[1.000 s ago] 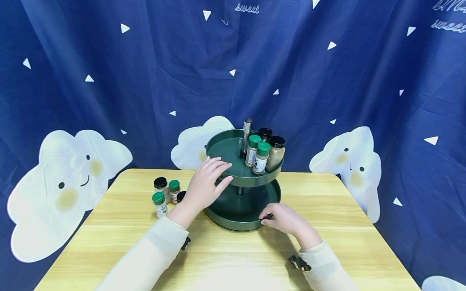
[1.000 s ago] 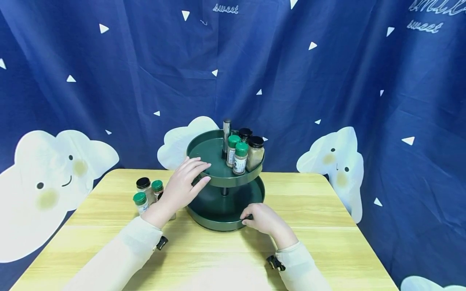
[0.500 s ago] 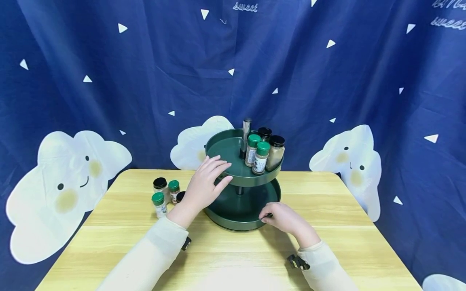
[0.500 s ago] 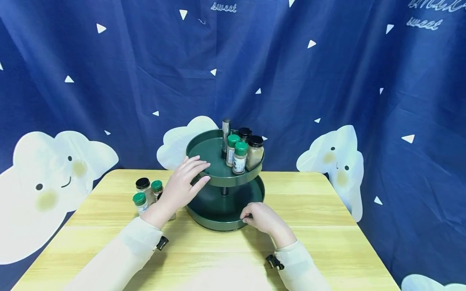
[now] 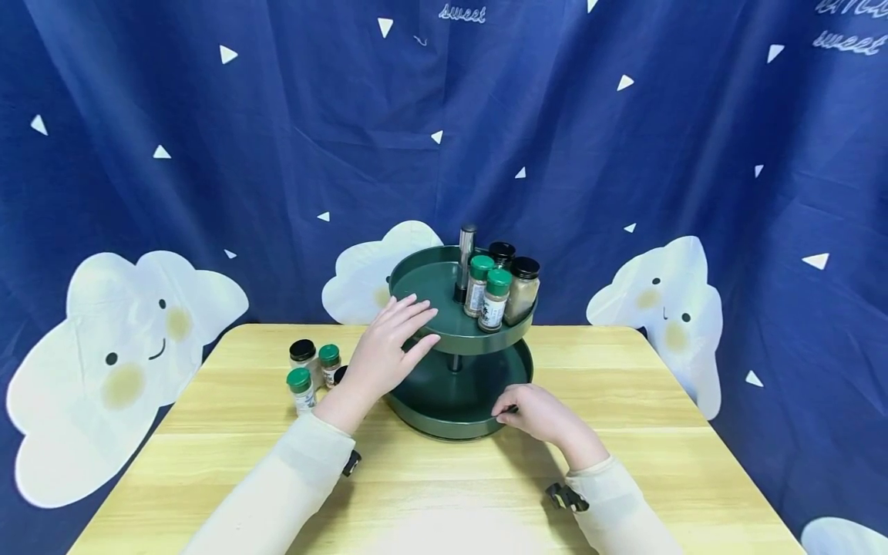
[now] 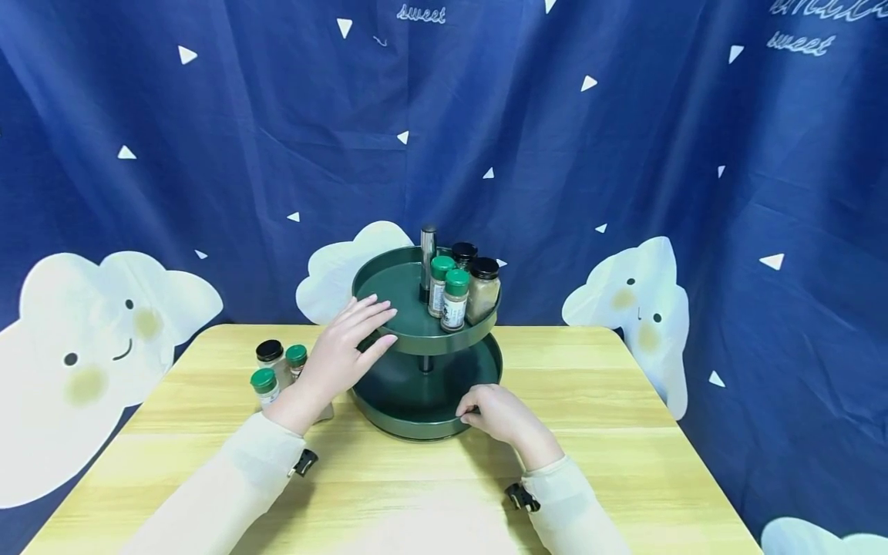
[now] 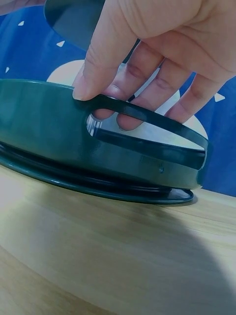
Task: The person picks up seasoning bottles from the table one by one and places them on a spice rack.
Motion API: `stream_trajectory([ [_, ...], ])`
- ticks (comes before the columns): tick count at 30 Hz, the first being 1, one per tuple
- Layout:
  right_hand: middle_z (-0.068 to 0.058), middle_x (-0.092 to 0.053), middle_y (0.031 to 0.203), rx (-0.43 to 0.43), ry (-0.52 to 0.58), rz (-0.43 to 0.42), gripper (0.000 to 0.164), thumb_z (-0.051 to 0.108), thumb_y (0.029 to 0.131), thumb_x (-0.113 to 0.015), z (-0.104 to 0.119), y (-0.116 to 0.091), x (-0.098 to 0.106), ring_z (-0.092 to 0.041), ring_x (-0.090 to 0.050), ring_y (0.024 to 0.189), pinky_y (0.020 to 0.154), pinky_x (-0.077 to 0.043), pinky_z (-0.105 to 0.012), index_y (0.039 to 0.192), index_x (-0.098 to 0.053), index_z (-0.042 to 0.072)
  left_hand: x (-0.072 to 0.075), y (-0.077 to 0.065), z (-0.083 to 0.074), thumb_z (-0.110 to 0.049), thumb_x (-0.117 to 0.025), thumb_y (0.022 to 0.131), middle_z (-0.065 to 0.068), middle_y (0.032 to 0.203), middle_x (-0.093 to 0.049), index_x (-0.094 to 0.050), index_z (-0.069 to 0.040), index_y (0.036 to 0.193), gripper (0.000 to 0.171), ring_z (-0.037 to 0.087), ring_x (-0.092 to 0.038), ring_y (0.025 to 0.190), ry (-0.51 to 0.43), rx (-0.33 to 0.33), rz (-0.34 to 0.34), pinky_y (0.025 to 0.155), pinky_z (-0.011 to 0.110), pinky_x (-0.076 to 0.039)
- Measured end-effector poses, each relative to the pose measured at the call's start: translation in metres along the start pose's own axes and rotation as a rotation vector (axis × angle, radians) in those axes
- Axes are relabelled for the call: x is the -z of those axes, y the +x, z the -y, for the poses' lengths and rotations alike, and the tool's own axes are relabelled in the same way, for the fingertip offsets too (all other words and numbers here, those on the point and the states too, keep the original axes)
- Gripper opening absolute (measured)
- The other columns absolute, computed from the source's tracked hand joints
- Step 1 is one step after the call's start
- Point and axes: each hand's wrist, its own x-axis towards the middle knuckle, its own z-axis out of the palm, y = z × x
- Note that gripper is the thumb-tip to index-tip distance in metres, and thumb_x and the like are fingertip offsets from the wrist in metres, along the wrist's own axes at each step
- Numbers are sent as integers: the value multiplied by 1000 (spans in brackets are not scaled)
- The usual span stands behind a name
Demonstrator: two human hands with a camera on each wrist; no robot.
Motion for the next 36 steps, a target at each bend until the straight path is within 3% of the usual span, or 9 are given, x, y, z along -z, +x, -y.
stream_trajectory([
  [12,5,-68,87,-13,2,-13,6,7,87,-77,-3,0,-1,-13,-65,84,79,-57,-33,88,-78,12,1,-1,1,-35,-69,95,6,146,-54,-61,-12,139,50,22,-40,143,20,-15,-17,119,45,-30],
  [23,5,-68,85,5,2,-29,7,6,86,-78,-4,0,0,-13,-66,83,78,-57,-32,87,-78,13,2,1,0,-36,-68,96,8,148,-52,-59,-12,141,52,26,-40,143,45,-25,6,120,44,-28],
  [36,7,-68,85,-35,9,-10,5,9,86,-78,-6,0,-2,-12,-66,84,79,-57,-31,88,-79,14,14,-7,-6,-35,-69,95,11,151,-48,-56,-12,144,56,29,-39,144,45,-10,10,119,48,-29],
])
